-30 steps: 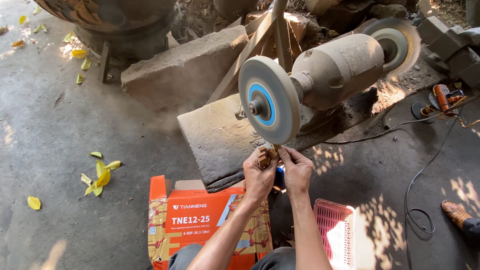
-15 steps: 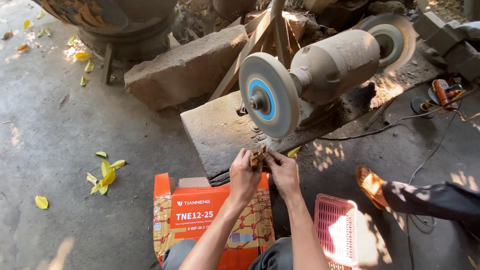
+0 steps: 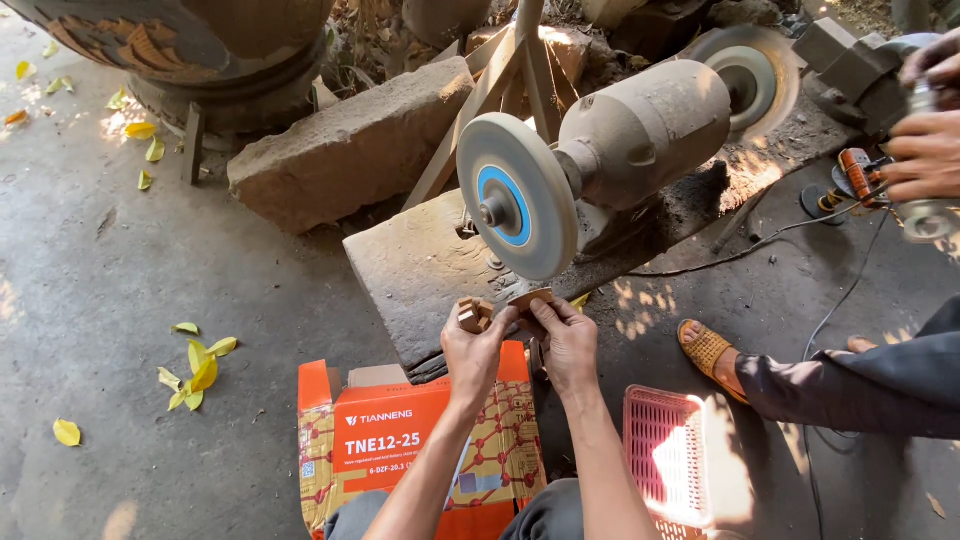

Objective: Grinding small parts on a bench grinder while sitting on the floor

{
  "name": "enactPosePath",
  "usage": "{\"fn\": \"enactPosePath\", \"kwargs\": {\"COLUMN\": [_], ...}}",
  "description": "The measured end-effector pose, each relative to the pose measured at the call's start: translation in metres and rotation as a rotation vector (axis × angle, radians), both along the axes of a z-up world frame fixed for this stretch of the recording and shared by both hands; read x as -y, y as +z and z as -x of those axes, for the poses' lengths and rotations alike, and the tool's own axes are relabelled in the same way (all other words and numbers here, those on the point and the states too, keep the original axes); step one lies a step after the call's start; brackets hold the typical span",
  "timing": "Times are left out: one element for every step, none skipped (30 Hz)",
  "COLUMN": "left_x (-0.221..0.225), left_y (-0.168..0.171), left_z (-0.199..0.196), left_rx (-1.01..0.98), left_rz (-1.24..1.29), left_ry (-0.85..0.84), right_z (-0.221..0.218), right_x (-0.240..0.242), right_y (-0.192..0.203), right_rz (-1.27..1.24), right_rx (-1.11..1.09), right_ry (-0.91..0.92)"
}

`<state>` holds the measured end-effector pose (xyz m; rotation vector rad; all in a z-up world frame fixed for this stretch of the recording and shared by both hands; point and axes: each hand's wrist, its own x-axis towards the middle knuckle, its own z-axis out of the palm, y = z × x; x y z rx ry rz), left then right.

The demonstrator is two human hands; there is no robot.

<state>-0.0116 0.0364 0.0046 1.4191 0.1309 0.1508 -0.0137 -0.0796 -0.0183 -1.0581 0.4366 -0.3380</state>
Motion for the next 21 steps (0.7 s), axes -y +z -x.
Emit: {"fn": "enactPosePath", "kwargs": {"left_x": [0.0, 0.001, 0.002, 0.002, 0.003, 0.004, 0.004, 0.004, 0.003, 0.003, 0.004, 0.005, 0.007, 0.01, 0.015, 0.019, 0.023, 0.026, 0.03, 0.032, 0.034], "left_y": [0.004, 0.005, 0.006, 0.007, 0.007, 0.007, 0.007, 0.005, 0.003, 0.001, 0.0, 0.0, -0.001, -0.005, -0.01, -0.015, -0.013, -0.011, -0.008, -0.004, 0.001], "left_z": [0.0, 0.001, 0.001, 0.001, 0.0, -0.001, -0.001, -0.004, -0.007, -0.011, -0.014, -0.017, -0.02, -0.025, -0.029, -0.032, -0.031, -0.03, -0.029, -0.026, -0.024], "left_rx": [-0.041, -0.041, -0.037, -0.032, -0.029, -0.019, -0.011, -0.01, -0.028, -0.047, -0.045, -0.054, -0.064, -0.064, -0.091, -0.119, -0.119, -0.147, -0.175, -0.176, -0.181], "left_rz": [0.072, 0.072, 0.099, 0.126, 0.124, 0.142, 0.161, 0.159, 0.144, 0.128, 0.127, 0.141, 0.155, 0.154, 0.213, 0.272, 0.275, 0.304, 0.334, 0.338, 0.37], "left_ry": [-0.011, -0.009, -0.019, -0.03, -0.026, -0.009, 0.007, 0.011, 0.041, 0.071, 0.074, 0.082, 0.087, 0.089, 0.079, 0.07, 0.069, 0.051, 0.034, 0.033, 0.007], "right_z": [0.0, -0.003, -0.007, -0.011, -0.012, -0.014, -0.015, -0.018, -0.021, -0.024, -0.024, -0.024, -0.024, -0.023, -0.021, -0.019, -0.017, -0.015, -0.013, -0.013, -0.013], "right_x": [-0.002, 0.0, 0.001, 0.002, -0.001, -0.004, -0.007, -0.007, -0.007, -0.007, -0.008, -0.01, -0.012, -0.013, -0.013, -0.013, -0.013, -0.013, -0.013, -0.01, -0.007], "right_y": [0.006, -0.002, -0.01, -0.018, -0.014, -0.011, -0.008, -0.015, -0.022, -0.028, -0.022, -0.017, -0.011, -0.003, 0.004, 0.011, 0.019, 0.028, 0.036, 0.033, 0.029], "right_rz": [0.0, 0.001, -0.034, -0.069, -0.071, -0.093, -0.114, -0.116, -0.1, -0.085, -0.085, -0.04, 0.005, 0.004, 0.068, 0.133, 0.136, 0.251, 0.367, 0.371, 0.434], "right_rx": [-0.007, -0.007, 0.004, 0.014, 0.017, 0.005, -0.009, -0.008, -0.014, -0.021, -0.02, -0.013, -0.008, -0.008, -0.001, 0.006, 0.006, 0.008, 0.01, 0.01, 0.021], "right_ry": [-0.023, -0.021, -0.036, -0.051, -0.047, -0.056, -0.065, -0.061, -0.065, -0.068, -0.065, -0.079, -0.095, -0.094, -0.137, -0.179, -0.18, -0.219, -0.256, -0.256, -0.292]}}
